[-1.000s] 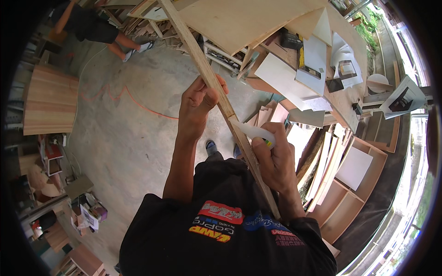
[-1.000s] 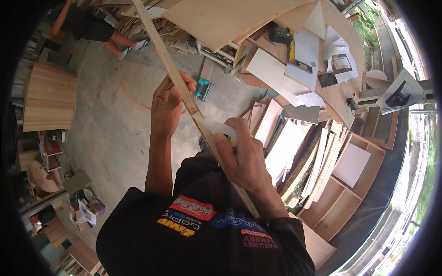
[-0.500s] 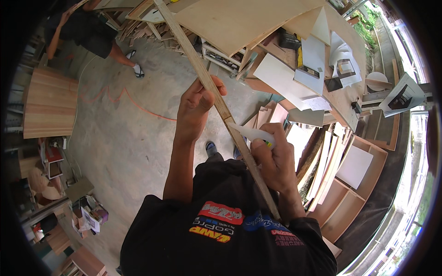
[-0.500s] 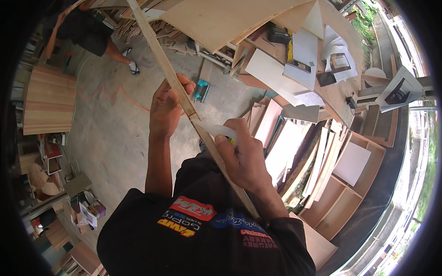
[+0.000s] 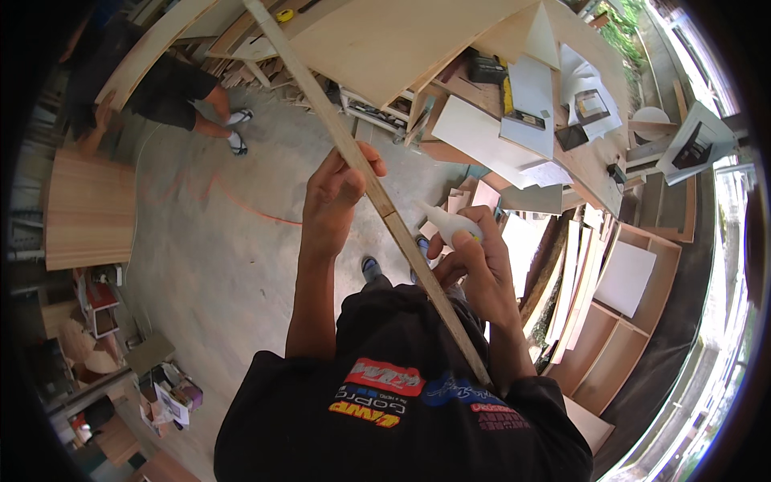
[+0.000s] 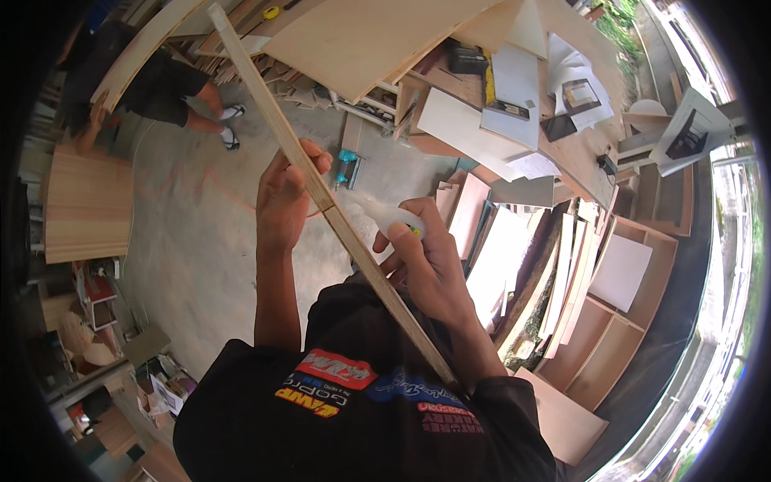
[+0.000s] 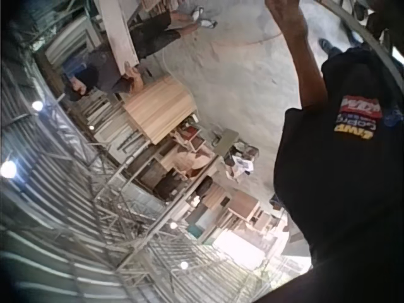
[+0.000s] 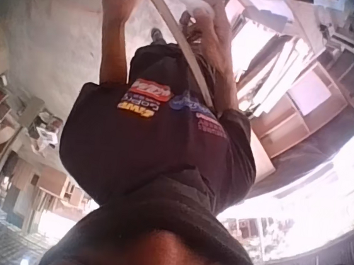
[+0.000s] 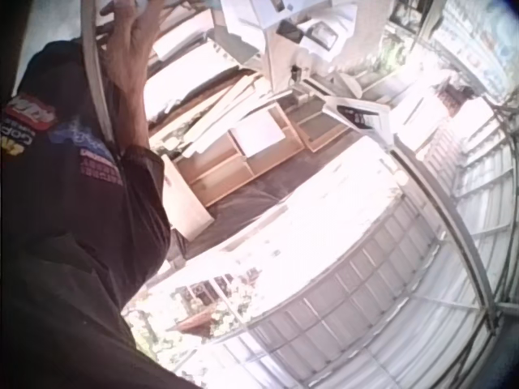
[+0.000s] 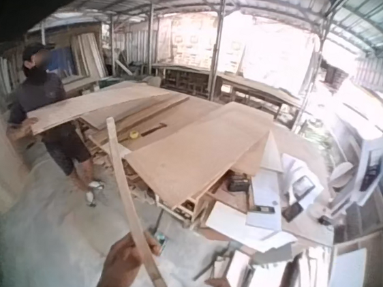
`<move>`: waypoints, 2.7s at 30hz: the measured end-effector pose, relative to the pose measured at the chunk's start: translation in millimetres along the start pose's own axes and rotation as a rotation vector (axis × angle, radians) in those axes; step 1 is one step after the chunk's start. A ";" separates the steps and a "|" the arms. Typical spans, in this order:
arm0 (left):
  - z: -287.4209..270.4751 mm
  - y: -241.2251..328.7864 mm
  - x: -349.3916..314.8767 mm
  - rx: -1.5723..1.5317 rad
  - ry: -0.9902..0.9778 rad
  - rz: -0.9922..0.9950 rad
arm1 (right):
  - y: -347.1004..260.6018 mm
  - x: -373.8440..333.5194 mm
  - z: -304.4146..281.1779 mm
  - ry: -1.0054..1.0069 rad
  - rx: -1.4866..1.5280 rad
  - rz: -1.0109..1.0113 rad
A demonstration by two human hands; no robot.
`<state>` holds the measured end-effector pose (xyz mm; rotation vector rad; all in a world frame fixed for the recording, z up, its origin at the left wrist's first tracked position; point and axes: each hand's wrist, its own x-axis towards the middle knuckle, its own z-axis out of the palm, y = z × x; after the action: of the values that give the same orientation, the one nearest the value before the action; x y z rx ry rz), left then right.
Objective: The person applies glue from a bottle onto a thin wooden strip and then presses it into a central groove on a larger wooden panel.
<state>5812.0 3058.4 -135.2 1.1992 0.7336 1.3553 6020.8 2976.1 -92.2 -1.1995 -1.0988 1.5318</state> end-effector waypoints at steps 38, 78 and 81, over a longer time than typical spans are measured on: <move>115.6 13.0 88.8 0.417 0.054 0.035 | 207.0 186.6 -513.1 1.257 -0.564 -0.070; -50.7 56.6 -158.5 0.133 0.808 0.260 | 43.3 27.0 32.0 -0.947 -0.452 0.058; -65.4 67.7 -187.5 0.073 0.884 0.352 | 41.7 15.6 64.3 -1.004 -0.473 0.122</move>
<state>5701.6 2880.0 -135.6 0.7615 1.2214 2.2092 5950.5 2974.0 -126.6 -0.7443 -2.1564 2.1092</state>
